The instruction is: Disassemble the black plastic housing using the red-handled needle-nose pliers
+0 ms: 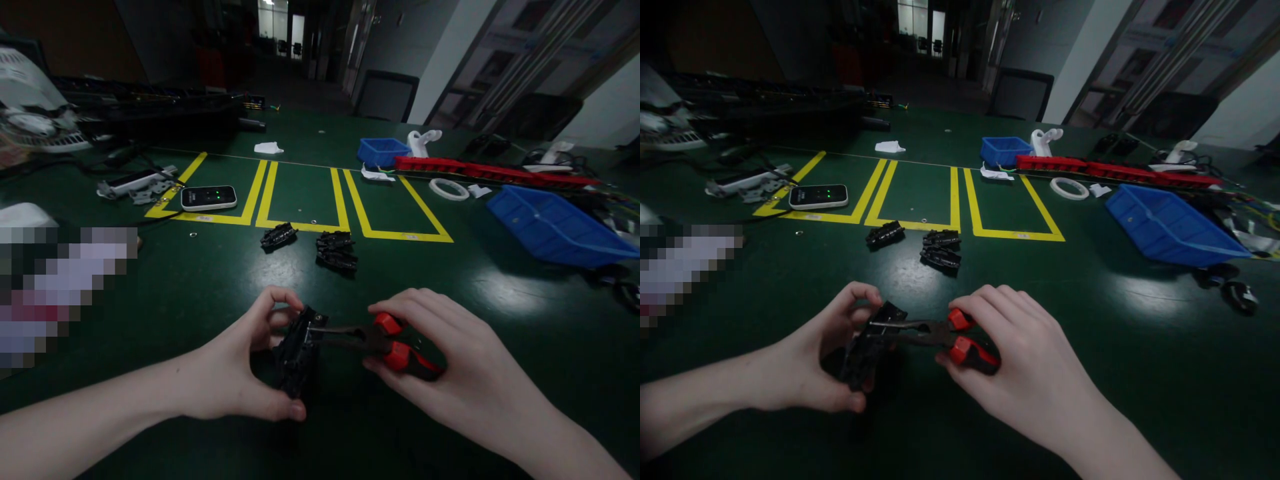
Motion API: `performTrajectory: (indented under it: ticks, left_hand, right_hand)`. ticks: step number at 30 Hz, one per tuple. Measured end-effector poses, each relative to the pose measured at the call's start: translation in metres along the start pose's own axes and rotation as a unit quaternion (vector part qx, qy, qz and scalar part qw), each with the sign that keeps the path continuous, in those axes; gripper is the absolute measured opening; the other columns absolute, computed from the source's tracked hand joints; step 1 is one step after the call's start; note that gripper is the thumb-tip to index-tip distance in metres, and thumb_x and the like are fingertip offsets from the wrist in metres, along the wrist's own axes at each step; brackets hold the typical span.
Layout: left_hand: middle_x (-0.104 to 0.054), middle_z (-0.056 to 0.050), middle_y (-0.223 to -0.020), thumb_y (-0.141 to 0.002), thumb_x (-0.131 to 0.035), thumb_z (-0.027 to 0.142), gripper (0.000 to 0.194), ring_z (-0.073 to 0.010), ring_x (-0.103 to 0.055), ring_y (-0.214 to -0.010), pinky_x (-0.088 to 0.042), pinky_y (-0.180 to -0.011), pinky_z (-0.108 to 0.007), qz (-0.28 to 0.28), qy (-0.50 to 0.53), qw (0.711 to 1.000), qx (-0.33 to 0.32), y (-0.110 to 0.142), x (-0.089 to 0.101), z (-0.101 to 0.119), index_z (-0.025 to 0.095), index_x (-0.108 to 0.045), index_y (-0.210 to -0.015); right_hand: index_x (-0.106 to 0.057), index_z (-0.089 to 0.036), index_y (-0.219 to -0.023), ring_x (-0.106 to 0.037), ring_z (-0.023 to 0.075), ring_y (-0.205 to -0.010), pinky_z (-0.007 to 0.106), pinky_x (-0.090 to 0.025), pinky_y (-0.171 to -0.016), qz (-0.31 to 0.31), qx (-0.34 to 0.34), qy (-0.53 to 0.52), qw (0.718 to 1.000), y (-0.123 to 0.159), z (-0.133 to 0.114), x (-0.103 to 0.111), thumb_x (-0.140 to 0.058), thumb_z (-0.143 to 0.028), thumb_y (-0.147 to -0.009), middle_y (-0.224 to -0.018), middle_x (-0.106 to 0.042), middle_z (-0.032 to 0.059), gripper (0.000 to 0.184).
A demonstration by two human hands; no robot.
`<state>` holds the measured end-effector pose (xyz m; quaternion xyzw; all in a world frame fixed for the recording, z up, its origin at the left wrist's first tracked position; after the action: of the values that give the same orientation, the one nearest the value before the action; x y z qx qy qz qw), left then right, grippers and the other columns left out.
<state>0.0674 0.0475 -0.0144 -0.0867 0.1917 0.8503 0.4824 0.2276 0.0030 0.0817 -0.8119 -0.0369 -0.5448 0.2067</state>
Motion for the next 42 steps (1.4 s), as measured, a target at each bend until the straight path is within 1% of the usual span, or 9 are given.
performTrajectory:
  ticks: [3,7,9,12,17,20,23,30,42]
  left_hand:
    - [-0.061,-0.006,-0.133,-0.073,-0.094,0.016,0.089,-0.0181,-0.070,-0.098,-0.057,-0.077,-0.029,-0.010,-0.011,1.000,-0.001,-0.001,0.001,-0.002,0.035,-0.033,-0.135]
    - [-0.061,-0.008,-0.140,-0.072,-0.094,0.016,0.109,-0.0288,-0.061,-0.132,-0.048,-0.114,-0.050,-0.013,-0.063,0.998,-0.005,-0.001,0.000,0.001,0.037,-0.026,-0.155]
    - [-0.060,-0.007,-0.142,-0.071,-0.095,0.020,0.098,-0.0307,-0.057,-0.138,-0.042,-0.119,-0.052,-0.007,-0.097,0.995,-0.013,-0.002,0.000,0.005,0.034,-0.039,-0.150]
    - [-0.061,-0.006,-0.140,-0.069,-0.095,0.027,0.081,-0.0336,-0.057,-0.133,-0.048,-0.111,-0.053,0.036,-0.176,0.984,-0.005,-0.001,0.006,0.007,0.030,-0.052,-0.138]
    - [-0.059,-0.007,-0.136,-0.068,-0.093,0.031,0.070,-0.0341,-0.054,-0.128,-0.045,-0.107,-0.055,0.110,-0.413,0.903,-0.053,0.000,0.012,0.022,0.027,-0.059,-0.129]
    - [-0.059,-0.006,-0.138,-0.068,-0.093,0.031,0.070,-0.0345,-0.052,-0.131,-0.041,-0.111,-0.056,0.118,-0.471,0.871,-0.070,0.000,0.011,0.024,0.026,-0.058,-0.128]
    - [-0.061,-0.006,-0.135,-0.069,-0.092,0.030,0.069,-0.0341,-0.053,-0.131,-0.040,-0.112,-0.057,0.113,-0.472,0.872,-0.065,-0.001,0.011,0.022,0.026,-0.057,-0.129]
    - [-0.058,-0.001,-0.132,-0.073,-0.090,0.030,0.073,-0.0272,-0.056,-0.123,-0.051,-0.105,-0.048,0.125,-0.356,0.923,-0.076,0.004,0.016,0.024,0.034,-0.054,-0.136]
    - [-0.057,0.000,-0.135,-0.080,-0.086,0.024,0.082,-0.0224,-0.061,-0.118,-0.057,-0.097,-0.035,0.129,-0.368,0.910,-0.140,0.010,0.014,0.026,0.044,-0.048,-0.149]
  right_hand:
    - [-0.063,-0.029,-0.114,-0.069,0.0213,-0.084,0.035,-0.057,-0.066,-0.004,0.006,0.002,1.000,-0.001,-0.003,-0.003,-0.076,-0.032,-0.084,-0.100,-0.074,0.0017,0.032]
    - [-0.064,-0.028,-0.115,-0.070,0.0215,-0.085,0.035,-0.058,-0.068,0.006,0.011,0.007,1.000,-0.001,-0.004,-0.001,-0.075,-0.030,-0.084,-0.101,-0.075,0.0025,0.033]
    - [-0.064,-0.028,-0.114,-0.071,0.0216,-0.084,0.036,-0.058,-0.067,0.009,0.012,0.009,1.000,-0.002,-0.005,0.000,-0.075,-0.030,-0.084,-0.100,-0.075,0.0025,0.032]
    - [-0.064,-0.028,-0.114,-0.071,0.0214,-0.084,0.036,-0.059,-0.067,0.013,0.013,0.012,1.000,-0.002,-0.005,0.003,-0.075,-0.031,-0.084,-0.100,-0.075,0.0016,0.032]
    - [-0.064,-0.027,-0.113,-0.071,0.0209,-0.084,0.036,-0.059,-0.067,0.022,0.016,0.036,0.999,-0.003,-0.003,0.007,-0.073,-0.031,-0.086,-0.100,-0.075,0.0010,0.029]
    - [-0.065,-0.027,-0.111,-0.070,0.0208,-0.081,0.035,-0.058,-0.064,0.002,0.016,0.051,0.999,-0.003,0.001,0.003,-0.075,-0.031,-0.085,-0.097,-0.074,0.0008,0.029]
    - [-0.066,-0.026,-0.112,-0.070,0.0214,-0.077,0.036,-0.056,-0.061,-0.021,0.027,0.083,0.996,-0.001,0.004,0.000,-0.076,-0.032,-0.083,-0.095,-0.074,0.0013,0.031]
    - [-0.066,-0.024,-0.113,-0.070,0.0226,-0.078,0.037,-0.055,-0.064,-0.017,0.068,0.138,0.988,0.004,-0.005,0.004,-0.064,-0.032,-0.091,-0.097,-0.074,0.0054,0.024]
    - [-0.064,-0.020,-0.118,-0.068,0.0252,-0.082,0.040,-0.053,-0.067,-0.007,0.093,0.185,0.978,0.008,-0.014,-0.005,-0.054,-0.030,-0.097,-0.100,-0.074,0.0092,0.025]
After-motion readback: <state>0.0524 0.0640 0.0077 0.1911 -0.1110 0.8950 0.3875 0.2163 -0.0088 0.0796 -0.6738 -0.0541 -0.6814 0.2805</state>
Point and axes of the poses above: each hand's wrist, its own y-axis away from the middle knuckle, its own x-axis out of the back of the hand, z = x × y, the point moved 10 cm from there along -y, towards the middle knuckle
